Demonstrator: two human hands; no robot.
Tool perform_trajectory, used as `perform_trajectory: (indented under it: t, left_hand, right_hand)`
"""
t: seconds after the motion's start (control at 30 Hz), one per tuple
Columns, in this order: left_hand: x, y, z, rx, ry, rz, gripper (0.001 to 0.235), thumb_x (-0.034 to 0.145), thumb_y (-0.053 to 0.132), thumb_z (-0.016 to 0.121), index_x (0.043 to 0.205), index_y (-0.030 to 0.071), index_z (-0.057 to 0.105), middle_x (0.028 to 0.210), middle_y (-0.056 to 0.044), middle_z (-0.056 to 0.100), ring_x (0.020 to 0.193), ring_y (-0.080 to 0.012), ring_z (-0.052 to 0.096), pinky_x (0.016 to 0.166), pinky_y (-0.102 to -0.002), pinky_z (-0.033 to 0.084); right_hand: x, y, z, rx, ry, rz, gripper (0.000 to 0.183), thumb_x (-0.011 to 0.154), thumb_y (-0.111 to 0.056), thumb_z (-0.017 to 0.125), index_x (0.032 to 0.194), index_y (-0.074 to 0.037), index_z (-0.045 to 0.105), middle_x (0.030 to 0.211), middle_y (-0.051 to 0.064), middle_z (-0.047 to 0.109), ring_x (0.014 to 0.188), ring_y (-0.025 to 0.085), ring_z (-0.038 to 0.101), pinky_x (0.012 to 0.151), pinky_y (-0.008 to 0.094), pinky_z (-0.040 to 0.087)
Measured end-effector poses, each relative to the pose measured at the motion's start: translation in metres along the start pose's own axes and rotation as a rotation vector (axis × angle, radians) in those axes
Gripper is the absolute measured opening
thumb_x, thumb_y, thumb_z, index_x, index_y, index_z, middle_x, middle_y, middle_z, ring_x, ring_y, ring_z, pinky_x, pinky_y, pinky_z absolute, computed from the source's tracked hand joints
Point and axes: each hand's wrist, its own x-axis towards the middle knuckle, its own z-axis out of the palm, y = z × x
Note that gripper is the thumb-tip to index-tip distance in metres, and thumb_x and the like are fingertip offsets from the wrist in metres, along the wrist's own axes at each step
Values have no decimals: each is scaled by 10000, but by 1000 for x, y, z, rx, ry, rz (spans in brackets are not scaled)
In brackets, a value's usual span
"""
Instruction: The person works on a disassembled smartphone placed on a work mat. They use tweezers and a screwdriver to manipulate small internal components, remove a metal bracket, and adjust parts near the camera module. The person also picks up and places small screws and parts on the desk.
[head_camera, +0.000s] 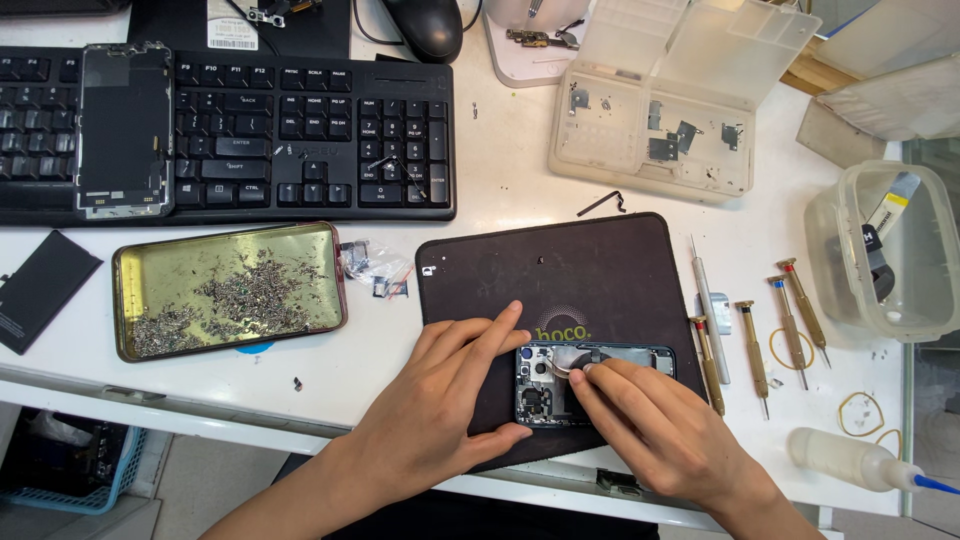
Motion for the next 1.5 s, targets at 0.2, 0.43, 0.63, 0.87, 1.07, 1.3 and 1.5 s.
perform_trajectory:
  t: [0.2, 0.43, 0.63, 0.87, 1.07, 1.3, 1.5]
  left_hand:
    - [-1, 0, 2, 1, 2, -17, 1087, 740, 275, 897, 1541, -113, 273, 1332, -150, 634, 1267, -311, 522, 1082, -446, 410]
    - [-1, -2, 3, -1, 4, -15, 1089, 743, 280, 898, 1544, -108, 270, 1337, -149, 631, 1272, -321, 518, 1088, -445, 409]
    - [-1, -1, 2, 6, 7, -18, 1089, 740, 280, 900, 1543, -105, 273, 1336, -146, 628, 1266, -321, 516, 1081, -439, 418]
    - [0, 1, 1, 12, 6, -15, 1091, 736, 274, 902, 1543, -107, 275, 1338, -136, 632, 1266, -312, 523, 1081, -435, 419]
    - [0, 0, 2, 3, 2, -34, 1093, 722, 275, 909, 1537, -103, 285, 1332, -139, 638, 1261, -319, 524, 1079, -437, 418]
    - [0, 0, 2, 5, 6, -29, 1091, 721, 275, 910, 1537, -101, 291, 1320, -141, 647, 1264, -326, 531, 1079, -443, 423]
    - [0, 0, 2, -3, 12, -30, 1089, 720, 271, 909, 1534, -105, 290, 1325, -145, 647, 1264, -328, 530, 1079, -446, 421]
  right_hand:
    - [-3, -2, 3, -12, -26, -2, 370, 827, -79, 699, 1175, 46, 716, 1071, 173, 682, 962, 272, 711, 782, 374, 617]
    - [-5, -3, 4, -28, -19, 7, 367, 826, -73, 700, 1174, 41, 715, 1082, 173, 683, 968, 275, 711, 799, 378, 622]
    - [-3, -2, 1, -11, -3, 14, 374, 806, -62, 701, 1162, 52, 715, 1074, 168, 679, 970, 279, 708, 806, 377, 619]
    - [0, -2, -1, -1, -10, 7, 364, 811, -74, 701, 1152, 54, 717, 1070, 166, 677, 969, 273, 704, 800, 373, 614]
    - [3, -2, -4, -35, -69, -34, 362, 821, -86, 689, 1143, 74, 721, 1071, 170, 673, 977, 270, 692, 782, 370, 606]
    - [6, -4, -3, -45, -68, -40, 347, 841, -90, 697, 1153, 60, 721, 1072, 156, 673, 989, 268, 692, 797, 366, 608]
    - [5, -3, -1, -81, -45, -40, 355, 825, -78, 701, 1151, 60, 728, 1072, 162, 681, 974, 264, 695, 789, 362, 611]
